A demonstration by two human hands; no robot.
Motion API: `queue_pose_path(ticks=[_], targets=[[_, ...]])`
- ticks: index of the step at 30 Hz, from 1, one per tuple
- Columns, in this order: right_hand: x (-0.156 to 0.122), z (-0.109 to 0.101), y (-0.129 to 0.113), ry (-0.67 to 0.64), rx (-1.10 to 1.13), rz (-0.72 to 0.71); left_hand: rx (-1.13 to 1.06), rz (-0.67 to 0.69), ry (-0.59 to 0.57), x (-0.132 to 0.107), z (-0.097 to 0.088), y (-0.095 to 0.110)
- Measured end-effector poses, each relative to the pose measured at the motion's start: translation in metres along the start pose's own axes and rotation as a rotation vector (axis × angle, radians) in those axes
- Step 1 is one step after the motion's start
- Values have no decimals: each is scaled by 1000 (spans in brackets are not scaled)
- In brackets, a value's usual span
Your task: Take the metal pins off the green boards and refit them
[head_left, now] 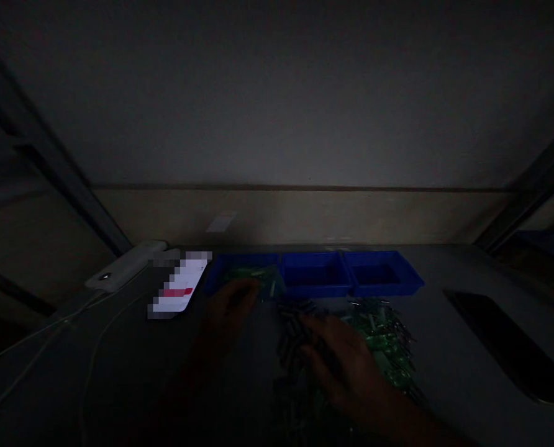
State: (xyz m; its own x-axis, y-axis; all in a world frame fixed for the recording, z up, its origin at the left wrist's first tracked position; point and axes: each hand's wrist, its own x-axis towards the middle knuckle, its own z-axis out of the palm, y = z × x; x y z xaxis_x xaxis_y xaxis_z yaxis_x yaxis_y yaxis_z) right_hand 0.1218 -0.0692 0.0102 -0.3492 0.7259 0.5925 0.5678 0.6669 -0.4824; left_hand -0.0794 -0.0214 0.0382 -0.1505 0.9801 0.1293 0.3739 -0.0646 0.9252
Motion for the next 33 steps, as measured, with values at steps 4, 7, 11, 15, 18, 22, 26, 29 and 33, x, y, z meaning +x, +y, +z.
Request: queue_pose_path(ticks=[4,7,11,15,18,22,26,29,33], targets=[[0,-2,-2,-45,12,-16,35,-44,139,28,-14,-6],[2,-4,-2,-83,14,-32,93,-15,165,44,-19,-9],[6,-8,6,-56,2,-17,430,55,212,47,-22,-12],[12,-15,21,70,-18,75,594,242,310,35,-22,-23],[16,-20,32,92,-62,160,588,390,248,23,-13,-29],[19,-26,40,74,-99,238,516,528,-134,-3,13,-22],[20,-26,42,66,-109,264,487,572,-497,-39,34,-9],[18,-20,41,23,-99,243,493,607,-665,-59,42,-2],[15,-14,39,-52,-89,202,496,632,-729,-68,44,0]])
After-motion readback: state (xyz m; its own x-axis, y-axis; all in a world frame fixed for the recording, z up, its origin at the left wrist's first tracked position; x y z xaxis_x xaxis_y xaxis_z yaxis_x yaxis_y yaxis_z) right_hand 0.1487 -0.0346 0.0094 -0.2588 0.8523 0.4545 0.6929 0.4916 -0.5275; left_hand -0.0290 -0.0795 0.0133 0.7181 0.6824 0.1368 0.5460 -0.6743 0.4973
